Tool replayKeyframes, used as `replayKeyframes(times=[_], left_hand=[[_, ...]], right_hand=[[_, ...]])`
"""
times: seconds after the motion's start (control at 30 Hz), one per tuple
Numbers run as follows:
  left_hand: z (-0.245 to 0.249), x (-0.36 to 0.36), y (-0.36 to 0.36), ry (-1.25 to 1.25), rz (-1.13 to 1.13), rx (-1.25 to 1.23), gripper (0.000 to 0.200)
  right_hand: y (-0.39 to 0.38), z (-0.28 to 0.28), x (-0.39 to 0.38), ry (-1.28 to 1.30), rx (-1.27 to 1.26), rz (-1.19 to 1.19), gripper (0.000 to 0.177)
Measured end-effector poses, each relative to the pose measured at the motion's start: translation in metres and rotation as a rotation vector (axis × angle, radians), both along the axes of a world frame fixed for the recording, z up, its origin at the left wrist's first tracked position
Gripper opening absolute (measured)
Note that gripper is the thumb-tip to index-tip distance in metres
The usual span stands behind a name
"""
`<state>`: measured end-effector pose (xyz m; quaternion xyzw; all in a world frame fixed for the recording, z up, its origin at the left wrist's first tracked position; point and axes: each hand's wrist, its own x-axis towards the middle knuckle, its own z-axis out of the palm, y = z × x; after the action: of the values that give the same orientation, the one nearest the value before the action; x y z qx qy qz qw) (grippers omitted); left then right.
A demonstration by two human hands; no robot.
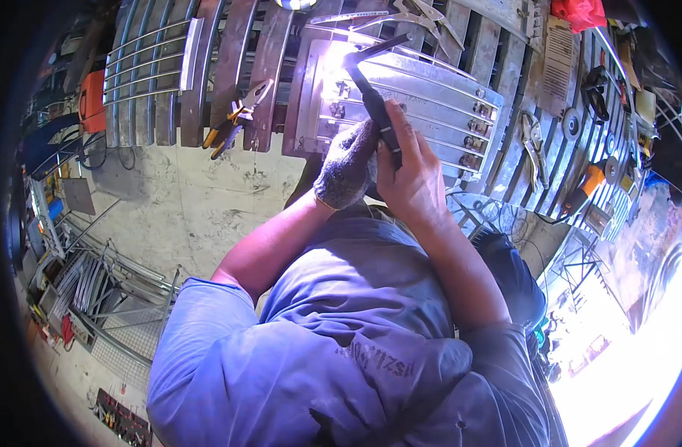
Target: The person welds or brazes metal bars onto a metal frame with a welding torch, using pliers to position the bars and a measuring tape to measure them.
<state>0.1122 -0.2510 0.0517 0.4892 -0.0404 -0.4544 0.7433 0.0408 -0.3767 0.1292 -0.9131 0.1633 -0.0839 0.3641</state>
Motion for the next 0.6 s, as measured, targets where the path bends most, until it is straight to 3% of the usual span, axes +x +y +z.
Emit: replayKeyframes(times=[0.07, 0.1, 0.17, 0.2, 0.6], left_hand=[[0.007, 0.001, -0.002, 0.035, 0.015, -0.037, 0.036], [-0.014, -0.011, -0.001, 0.076, 0.075, -0.062, 0.041], [-0.018, -0.011, 0.0, -0.097, 0.045, 0.006, 0.043], [-0.012, -0.008, 0.0, -0.015, 0.043, -0.002, 0.042], [-0.02, -0.013, -0.002, 0.032, 0.075, -0.045, 0.04]], right_hand=[[0.002, -0.001, -0.002, 0.022, 0.036, -0.048, 0.074], [0.003, -0.001, -0.003, 0.033, 0.053, -0.072, 0.075], [0.007, 0.003, -0.005, 0.096, 0.114, -0.124, 0.077], [0.008, 0.004, -0.005, 0.128, 0.145, -0.149, 0.078], [0.006, -0.001, -0.005, 0.061, 0.09, -0.082, 0.076]])
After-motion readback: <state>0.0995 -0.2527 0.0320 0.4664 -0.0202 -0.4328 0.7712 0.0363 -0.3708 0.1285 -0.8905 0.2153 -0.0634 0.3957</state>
